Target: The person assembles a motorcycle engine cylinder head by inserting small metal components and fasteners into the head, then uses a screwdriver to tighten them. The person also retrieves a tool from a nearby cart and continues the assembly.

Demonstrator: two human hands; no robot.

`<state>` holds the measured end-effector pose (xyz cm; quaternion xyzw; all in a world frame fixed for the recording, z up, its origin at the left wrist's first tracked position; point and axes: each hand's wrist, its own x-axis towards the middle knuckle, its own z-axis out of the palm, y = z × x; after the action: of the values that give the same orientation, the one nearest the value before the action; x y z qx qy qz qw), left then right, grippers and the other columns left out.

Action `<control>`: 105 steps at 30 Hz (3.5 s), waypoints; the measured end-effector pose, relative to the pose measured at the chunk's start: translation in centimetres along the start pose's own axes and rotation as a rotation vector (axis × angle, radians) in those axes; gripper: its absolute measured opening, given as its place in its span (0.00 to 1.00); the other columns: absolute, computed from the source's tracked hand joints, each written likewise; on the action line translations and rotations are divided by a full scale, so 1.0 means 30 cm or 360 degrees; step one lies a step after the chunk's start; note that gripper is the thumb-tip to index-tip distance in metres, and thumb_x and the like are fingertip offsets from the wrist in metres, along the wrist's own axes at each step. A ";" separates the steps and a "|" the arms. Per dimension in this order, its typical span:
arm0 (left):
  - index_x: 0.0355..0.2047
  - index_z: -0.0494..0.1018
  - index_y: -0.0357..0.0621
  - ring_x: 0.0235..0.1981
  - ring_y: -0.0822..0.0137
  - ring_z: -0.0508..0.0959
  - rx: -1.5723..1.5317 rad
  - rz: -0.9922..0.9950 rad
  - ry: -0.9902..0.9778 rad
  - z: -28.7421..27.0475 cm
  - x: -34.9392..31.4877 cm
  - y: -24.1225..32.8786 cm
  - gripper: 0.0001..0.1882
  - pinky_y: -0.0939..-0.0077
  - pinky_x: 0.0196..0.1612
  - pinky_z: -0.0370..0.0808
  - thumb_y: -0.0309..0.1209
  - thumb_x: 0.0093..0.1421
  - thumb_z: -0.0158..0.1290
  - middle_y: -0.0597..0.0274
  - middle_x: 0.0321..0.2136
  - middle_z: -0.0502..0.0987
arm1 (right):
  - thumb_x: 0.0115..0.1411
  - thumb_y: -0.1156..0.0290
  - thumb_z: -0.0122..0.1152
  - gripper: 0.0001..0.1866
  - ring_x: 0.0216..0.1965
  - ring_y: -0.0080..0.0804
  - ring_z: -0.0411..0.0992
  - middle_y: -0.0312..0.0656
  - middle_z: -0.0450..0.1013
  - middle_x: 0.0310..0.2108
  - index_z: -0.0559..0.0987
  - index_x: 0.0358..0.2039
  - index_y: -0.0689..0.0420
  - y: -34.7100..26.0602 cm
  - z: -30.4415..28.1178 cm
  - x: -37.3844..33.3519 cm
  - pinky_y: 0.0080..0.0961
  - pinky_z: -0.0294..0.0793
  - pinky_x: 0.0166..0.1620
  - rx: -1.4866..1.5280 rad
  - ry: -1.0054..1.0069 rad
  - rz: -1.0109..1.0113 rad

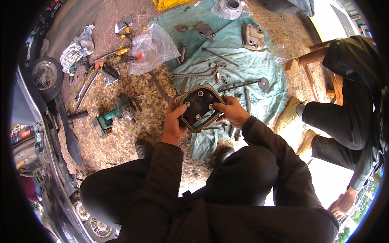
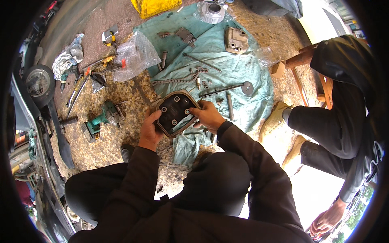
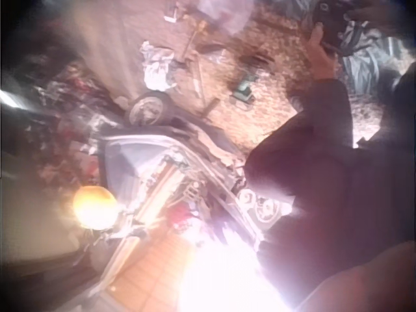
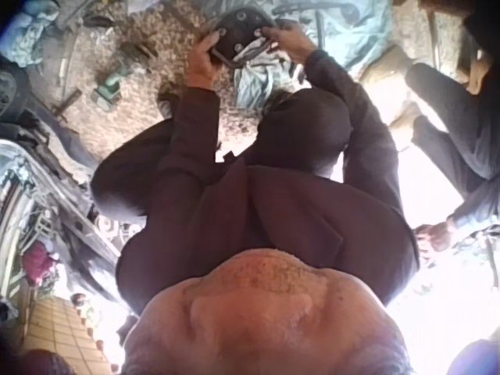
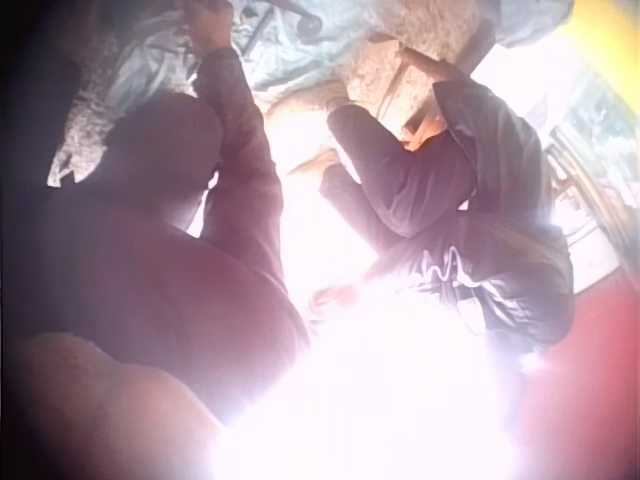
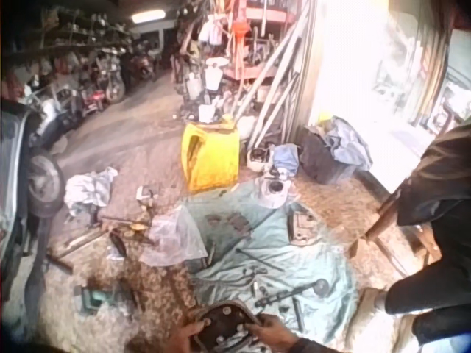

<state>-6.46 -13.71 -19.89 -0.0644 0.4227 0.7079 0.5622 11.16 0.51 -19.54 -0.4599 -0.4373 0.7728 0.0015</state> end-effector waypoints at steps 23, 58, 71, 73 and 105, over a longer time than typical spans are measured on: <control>0.52 0.70 0.32 0.41 0.62 0.81 0.0097 0.0232 0.0321 -0.025 -0.006 0.184 0.24 0.69 0.46 0.78 0.22 0.52 0.54 0.55 0.43 0.79 | 0.53 0.59 0.65 0.23 0.40 0.58 0.77 0.58 0.77 0.36 0.73 0.41 0.64 -0.603 -0.114 0.752 0.47 0.77 0.45 -0.2347 0.0926 -0.1054; 0.44 0.76 0.36 0.33 0.66 0.83 0.0524 -0.0251 -0.0785 0.588 -0.009 0.683 0.16 0.70 0.39 0.81 0.37 0.65 0.50 0.57 0.36 0.82 | 0.58 0.59 0.64 0.28 0.35 0.19 0.73 0.39 0.78 0.39 0.77 0.52 0.67 -0.885 0.115 -0.439 0.16 0.71 0.39 -0.0723 -0.0218 -0.1092; 0.42 0.76 0.40 0.31 0.67 0.82 0.0539 -0.0287 -0.0714 0.558 -0.054 0.716 0.16 0.69 0.35 0.81 0.38 0.63 0.46 0.59 0.33 0.81 | 0.68 0.63 0.57 0.15 0.25 0.14 0.66 0.29 0.70 0.22 0.81 0.40 0.64 -0.885 0.235 -0.411 0.16 0.66 0.26 -0.1031 0.0118 -0.1284; 0.42 0.76 0.40 0.30 0.66 0.82 0.0550 -0.0347 -0.0660 0.559 -0.058 0.721 0.17 0.68 0.35 0.81 0.38 0.63 0.46 0.59 0.33 0.81 | 0.68 0.63 0.57 0.15 0.26 0.16 0.67 0.32 0.73 0.23 0.81 0.40 0.65 -0.889 0.250 -0.412 0.18 0.68 0.28 -0.1133 0.0126 -0.1356; 0.42 0.75 0.36 0.33 0.65 0.83 0.0572 -0.0255 -0.0705 0.534 -0.021 0.696 0.18 0.67 0.39 0.82 0.40 0.63 0.48 0.56 0.35 0.81 | 0.40 0.60 0.79 0.44 0.47 0.58 0.73 0.61 0.72 0.45 0.70 0.56 0.69 -0.872 0.338 -0.472 0.40 0.73 0.52 -0.2190 0.0336 -0.1818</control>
<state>-17.84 -3.66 1.62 0.1591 0.4019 0.5717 0.6973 1.64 4.11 10.20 -0.1403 -0.9629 0.1753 0.1498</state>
